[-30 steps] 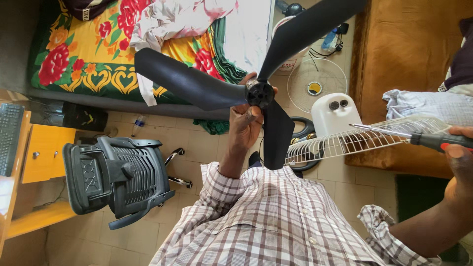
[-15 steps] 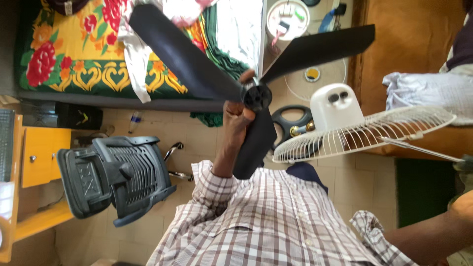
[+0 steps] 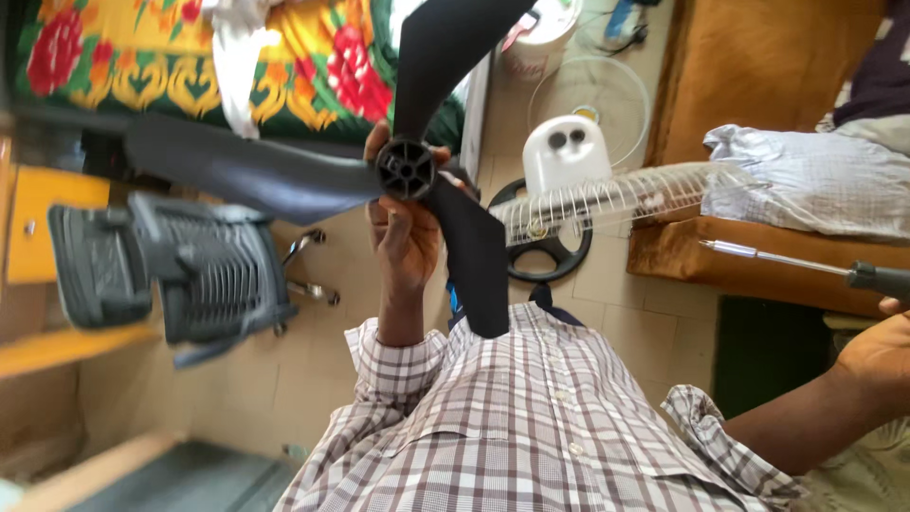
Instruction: The person assembles a standing fan by attaching the front grill, inserting the fan blade, and securing it with a screwdriver. The person then reattaches the front grill to complete the assembly.
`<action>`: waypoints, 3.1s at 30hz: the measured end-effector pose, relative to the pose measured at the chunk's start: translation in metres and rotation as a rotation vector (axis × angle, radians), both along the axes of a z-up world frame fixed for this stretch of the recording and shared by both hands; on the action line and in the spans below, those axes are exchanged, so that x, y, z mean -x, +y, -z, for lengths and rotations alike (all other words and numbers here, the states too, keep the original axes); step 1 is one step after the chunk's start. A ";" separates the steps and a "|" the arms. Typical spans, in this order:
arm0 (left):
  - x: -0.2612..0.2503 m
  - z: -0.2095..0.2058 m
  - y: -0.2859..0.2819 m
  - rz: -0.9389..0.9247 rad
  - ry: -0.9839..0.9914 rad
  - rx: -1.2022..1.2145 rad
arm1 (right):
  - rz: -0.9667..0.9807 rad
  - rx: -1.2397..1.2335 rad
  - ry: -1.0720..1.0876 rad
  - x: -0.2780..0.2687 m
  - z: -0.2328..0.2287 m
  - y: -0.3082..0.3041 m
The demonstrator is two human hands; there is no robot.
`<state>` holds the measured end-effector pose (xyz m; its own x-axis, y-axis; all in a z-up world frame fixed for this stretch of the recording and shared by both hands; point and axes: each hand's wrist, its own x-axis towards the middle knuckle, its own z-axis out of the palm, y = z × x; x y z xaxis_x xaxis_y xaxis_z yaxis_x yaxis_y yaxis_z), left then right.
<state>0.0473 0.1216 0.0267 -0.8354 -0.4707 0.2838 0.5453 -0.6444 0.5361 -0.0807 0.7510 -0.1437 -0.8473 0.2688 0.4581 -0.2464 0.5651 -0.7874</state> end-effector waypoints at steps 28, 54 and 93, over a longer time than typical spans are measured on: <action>-0.187 0.042 0.121 -0.218 -0.289 -0.017 | -0.507 0.579 -0.017 -0.068 -0.176 -0.159; -0.151 0.170 0.294 -0.422 -0.617 -0.125 | -1.240 0.345 -1.237 0.058 0.027 -0.326; -0.014 0.223 0.219 -0.133 -0.883 0.021 | -1.052 0.245 -1.357 0.074 0.080 -0.309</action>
